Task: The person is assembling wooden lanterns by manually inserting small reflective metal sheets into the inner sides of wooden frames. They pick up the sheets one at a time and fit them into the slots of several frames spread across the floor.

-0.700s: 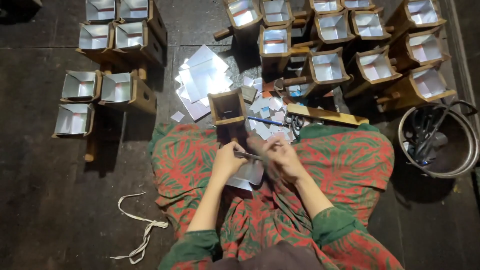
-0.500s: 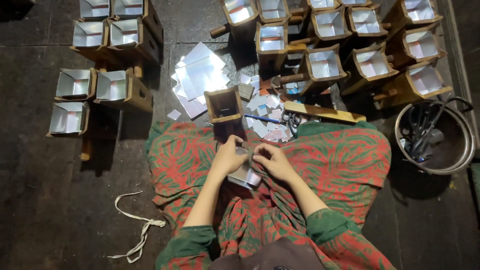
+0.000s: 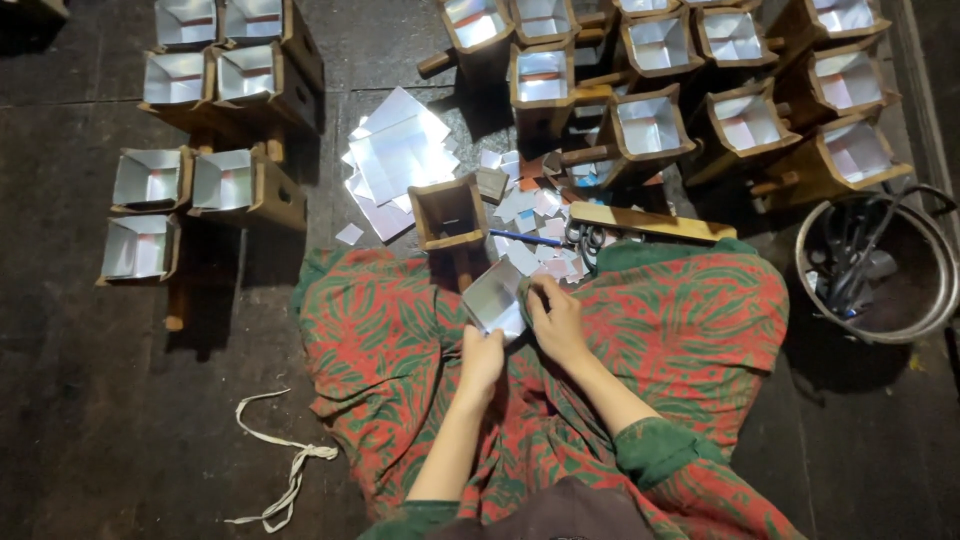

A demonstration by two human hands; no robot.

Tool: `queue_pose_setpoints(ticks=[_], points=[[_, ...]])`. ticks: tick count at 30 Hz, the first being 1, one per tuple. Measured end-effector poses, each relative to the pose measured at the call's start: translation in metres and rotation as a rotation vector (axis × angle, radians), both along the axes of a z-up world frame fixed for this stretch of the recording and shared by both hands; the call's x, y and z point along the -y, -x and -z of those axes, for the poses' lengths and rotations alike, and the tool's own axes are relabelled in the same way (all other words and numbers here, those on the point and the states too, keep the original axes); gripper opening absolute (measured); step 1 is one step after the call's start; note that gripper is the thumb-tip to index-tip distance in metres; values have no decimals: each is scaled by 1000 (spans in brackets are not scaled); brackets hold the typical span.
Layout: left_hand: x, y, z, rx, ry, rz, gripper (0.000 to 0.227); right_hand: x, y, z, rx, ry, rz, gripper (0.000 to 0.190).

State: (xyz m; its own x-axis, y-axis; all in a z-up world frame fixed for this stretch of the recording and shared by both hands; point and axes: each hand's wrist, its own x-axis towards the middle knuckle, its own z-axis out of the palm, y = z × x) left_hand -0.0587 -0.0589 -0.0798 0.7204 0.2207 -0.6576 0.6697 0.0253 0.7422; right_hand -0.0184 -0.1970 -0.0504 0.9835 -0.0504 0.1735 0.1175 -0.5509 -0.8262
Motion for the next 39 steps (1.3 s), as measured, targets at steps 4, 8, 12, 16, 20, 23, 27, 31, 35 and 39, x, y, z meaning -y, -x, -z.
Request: queue_pose_setpoints(ticks=[4,8,12,16,20,23,27,31,35,39], points=[[-4,-18,9,-40,49,-128,61,-2,2,-5,-36,-134,-16,14],[-2,-24,-5,0,174,-293,64,-5,3,1,-99,-153,-40,17],[0,-23,-28,18,202,-329,61,-5,4,-2,-158,-205,-5,19],[7,-15,-19,42,149,-313,61,4,-3,48,-280,-388,37,14],[11,-8,1,236,126,-361,63,3,-3,75,-351,-648,39,20],[12,-3,25,290,59,-389,64,10,-2,103,-368,-683,58,22],[10,-1,29,256,23,-424,70,13,12,119,-409,-865,104,17],[18,1,23,264,19,-438,69,23,12,167,-415,-780,74,20],[14,-6,27,291,25,-433,68,25,6,178,-380,-919,67,13],[21,-9,16,277,10,-471,70,26,0,192,-309,-924,70,16]])
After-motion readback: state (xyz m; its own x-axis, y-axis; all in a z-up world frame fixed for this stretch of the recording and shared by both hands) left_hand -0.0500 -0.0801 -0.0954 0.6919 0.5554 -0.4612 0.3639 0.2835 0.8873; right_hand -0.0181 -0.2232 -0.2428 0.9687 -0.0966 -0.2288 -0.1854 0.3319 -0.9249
